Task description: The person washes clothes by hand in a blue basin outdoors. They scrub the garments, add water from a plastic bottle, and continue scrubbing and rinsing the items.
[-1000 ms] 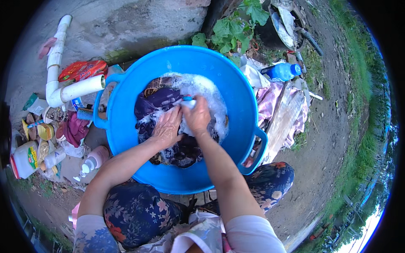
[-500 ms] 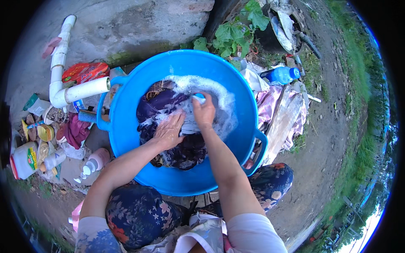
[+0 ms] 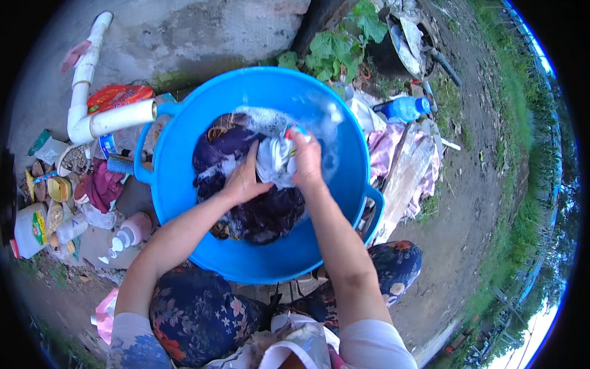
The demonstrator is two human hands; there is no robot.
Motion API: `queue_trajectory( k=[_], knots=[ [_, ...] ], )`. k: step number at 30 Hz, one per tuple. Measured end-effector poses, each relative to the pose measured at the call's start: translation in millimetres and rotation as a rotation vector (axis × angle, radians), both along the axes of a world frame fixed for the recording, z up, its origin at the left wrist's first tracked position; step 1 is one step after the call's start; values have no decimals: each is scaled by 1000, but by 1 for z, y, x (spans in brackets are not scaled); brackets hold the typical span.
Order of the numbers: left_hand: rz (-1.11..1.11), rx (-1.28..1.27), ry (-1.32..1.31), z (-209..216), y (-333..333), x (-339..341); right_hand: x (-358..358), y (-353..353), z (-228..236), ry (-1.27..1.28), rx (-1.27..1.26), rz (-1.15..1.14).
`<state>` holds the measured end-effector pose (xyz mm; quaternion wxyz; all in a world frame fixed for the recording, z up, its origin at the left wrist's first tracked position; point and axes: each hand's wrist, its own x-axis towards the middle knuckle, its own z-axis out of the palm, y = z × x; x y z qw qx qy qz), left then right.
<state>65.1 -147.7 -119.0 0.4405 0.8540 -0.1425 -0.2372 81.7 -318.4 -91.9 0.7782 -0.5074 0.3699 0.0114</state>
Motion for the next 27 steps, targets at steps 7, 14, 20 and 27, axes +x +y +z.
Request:
queue_trajectory(
  k=[7, 14, 20, 27],
  knots=[
    [-264, 319, -803, 0, 3, -13, 1, -35, 45, 219, -210, 251],
    [-274, 370, -144, 16, 11, -22, -55, -1, -12, 332, -658, 495],
    [-576, 644, -44, -11, 15, -23, -76, 86, -11, -91, -1354, 656],
    [-375, 379, 163, 29, 8, 1, -12, 5, -36, 133, -802, 355]
  ],
)
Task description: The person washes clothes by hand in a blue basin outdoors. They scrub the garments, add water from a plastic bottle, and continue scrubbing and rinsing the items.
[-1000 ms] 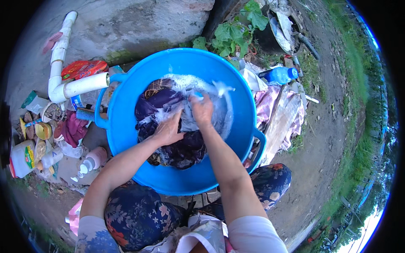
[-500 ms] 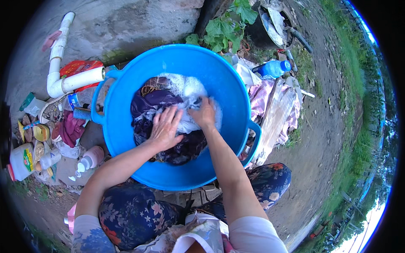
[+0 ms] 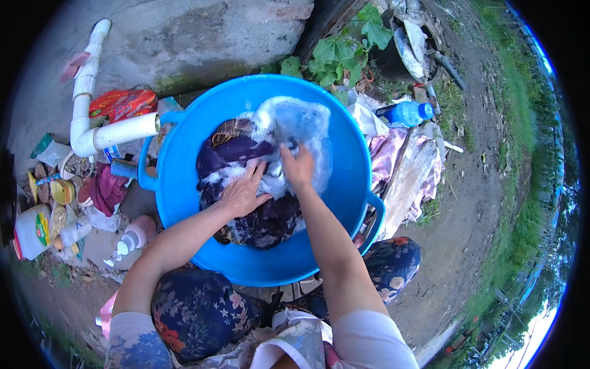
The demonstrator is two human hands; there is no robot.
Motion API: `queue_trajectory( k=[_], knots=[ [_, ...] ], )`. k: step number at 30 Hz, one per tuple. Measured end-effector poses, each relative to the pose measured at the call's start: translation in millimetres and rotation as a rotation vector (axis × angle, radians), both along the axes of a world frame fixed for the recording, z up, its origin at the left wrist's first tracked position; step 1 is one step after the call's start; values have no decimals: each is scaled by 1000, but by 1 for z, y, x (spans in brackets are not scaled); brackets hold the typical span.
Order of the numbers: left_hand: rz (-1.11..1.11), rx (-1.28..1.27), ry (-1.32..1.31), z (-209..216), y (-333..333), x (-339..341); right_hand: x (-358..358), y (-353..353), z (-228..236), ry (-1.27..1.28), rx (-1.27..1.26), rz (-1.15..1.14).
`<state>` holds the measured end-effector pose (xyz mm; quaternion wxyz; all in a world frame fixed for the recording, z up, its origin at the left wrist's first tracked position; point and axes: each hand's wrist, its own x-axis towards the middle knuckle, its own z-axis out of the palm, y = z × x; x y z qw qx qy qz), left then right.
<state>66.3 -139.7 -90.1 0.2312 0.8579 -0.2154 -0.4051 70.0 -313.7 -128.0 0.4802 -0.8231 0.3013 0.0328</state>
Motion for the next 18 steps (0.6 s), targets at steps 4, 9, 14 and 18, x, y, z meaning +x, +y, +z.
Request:
queue_trajectory(
  k=[4, 9, 14, 18],
  knots=[
    [6, 66, 51, -9, 5, -1, -79, 35, 18, -170, -292, 235],
    [128, 54, 184, -21, 0, -2, -13, 63, 39, 366, -226, 333],
    [25, -91, -230, -35, 4, -10, -11, 7, 0, -66, -136, -24],
    [7, -41, -45, -28, 12, -10, -77, 50, 21, -190, -94, 236]
  ],
)
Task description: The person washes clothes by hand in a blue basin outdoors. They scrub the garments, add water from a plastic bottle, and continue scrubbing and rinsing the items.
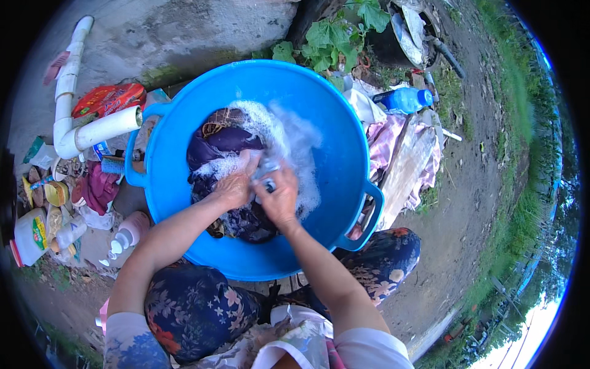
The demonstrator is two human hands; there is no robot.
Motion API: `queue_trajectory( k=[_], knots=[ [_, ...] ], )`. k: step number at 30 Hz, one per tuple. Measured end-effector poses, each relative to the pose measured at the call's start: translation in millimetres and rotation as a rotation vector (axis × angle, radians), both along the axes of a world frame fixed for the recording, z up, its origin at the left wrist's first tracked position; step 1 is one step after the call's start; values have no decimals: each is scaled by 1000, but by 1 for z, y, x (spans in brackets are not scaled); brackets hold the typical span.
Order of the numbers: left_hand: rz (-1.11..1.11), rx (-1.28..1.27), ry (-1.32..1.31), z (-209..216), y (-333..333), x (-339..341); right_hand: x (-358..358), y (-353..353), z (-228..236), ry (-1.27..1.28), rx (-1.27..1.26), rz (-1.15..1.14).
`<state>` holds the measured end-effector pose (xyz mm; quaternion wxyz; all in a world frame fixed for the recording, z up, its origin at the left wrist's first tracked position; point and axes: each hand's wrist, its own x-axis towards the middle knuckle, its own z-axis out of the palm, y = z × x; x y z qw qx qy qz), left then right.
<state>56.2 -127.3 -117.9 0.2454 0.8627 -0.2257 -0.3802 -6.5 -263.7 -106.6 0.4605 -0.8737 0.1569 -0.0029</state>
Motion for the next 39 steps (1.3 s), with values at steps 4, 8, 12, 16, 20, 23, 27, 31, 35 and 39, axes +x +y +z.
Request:
queue_trajectory(
  k=[4, 8, 12, 16, 20, 23, 27, 31, 35, 39],
  knots=[
    [40, 46, 77, 4, -17, 8, 43, -20, -44, 444, -146, -25],
    [249, -302, -218, -6, -14, -2, 73, -41, -9, 418, 563, -514],
    [397, -405, 123, 2, -22, 19, 36, -66, 29, 475, 826, -332],
    [872, -914, 607, 20, -20, 27, 26, -68, 43, 436, 478, -171],
    [1061, -973, 399, 22, -7, 38, 23, -78, 77, 343, 210, -43],
    [1134, -1075, 226, 30, 2, 42, 16, -88, 112, 294, 354, -77],
    [1131, -1223, 84, 49, 20, 49, 7, -98, 144, 204, -6, -56],
    [979, -1239, -83, 73, 39, 47, 9, -115, 169, 63, -313, 69],
    [448, -710, -401, 63, 60, 42, 30, -111, 164, 180, -343, 205],
    [-262, -170, -227, 62, 56, 23, 35, -92, 100, 521, -930, 497]
  ],
)
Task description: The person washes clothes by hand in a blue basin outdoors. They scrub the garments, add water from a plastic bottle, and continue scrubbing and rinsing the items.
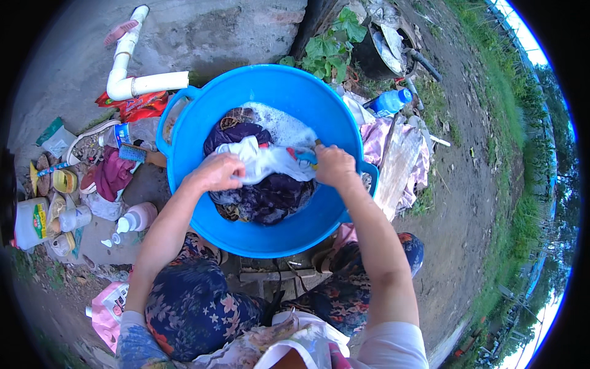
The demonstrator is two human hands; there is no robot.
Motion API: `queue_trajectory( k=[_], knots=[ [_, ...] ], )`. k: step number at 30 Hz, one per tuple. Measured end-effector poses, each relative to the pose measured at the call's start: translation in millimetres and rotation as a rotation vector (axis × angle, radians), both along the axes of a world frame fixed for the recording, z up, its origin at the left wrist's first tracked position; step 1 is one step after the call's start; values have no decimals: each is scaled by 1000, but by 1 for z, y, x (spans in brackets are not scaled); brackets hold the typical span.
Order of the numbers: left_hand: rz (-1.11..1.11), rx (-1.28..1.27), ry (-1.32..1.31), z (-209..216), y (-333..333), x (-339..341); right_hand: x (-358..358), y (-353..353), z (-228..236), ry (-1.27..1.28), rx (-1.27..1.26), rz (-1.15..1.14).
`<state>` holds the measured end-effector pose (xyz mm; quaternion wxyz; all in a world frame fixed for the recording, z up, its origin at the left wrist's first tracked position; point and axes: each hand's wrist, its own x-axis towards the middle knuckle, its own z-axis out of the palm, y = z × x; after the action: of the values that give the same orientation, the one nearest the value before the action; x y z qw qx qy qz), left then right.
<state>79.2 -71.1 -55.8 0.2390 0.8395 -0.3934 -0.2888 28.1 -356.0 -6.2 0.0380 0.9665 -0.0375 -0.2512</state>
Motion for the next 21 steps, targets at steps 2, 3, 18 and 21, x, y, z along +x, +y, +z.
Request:
queue_trajectory(
  k=[2, 3, 18, 21],
  knots=[
    [25, 82, 22, 0, 1, -7, -3, 23, -4, -38, -27, 198],
    [33, 121, 29, 2, -1, -10, -1, 32, -15, -21, 86, 191],
    [267, -413, 76, 9, -43, 3, 19, 16, 98, -45, 417, 240],
    [462, -681, 205, 38, -43, 17, 19, -1, 137, -204, 502, 141]
  ],
)
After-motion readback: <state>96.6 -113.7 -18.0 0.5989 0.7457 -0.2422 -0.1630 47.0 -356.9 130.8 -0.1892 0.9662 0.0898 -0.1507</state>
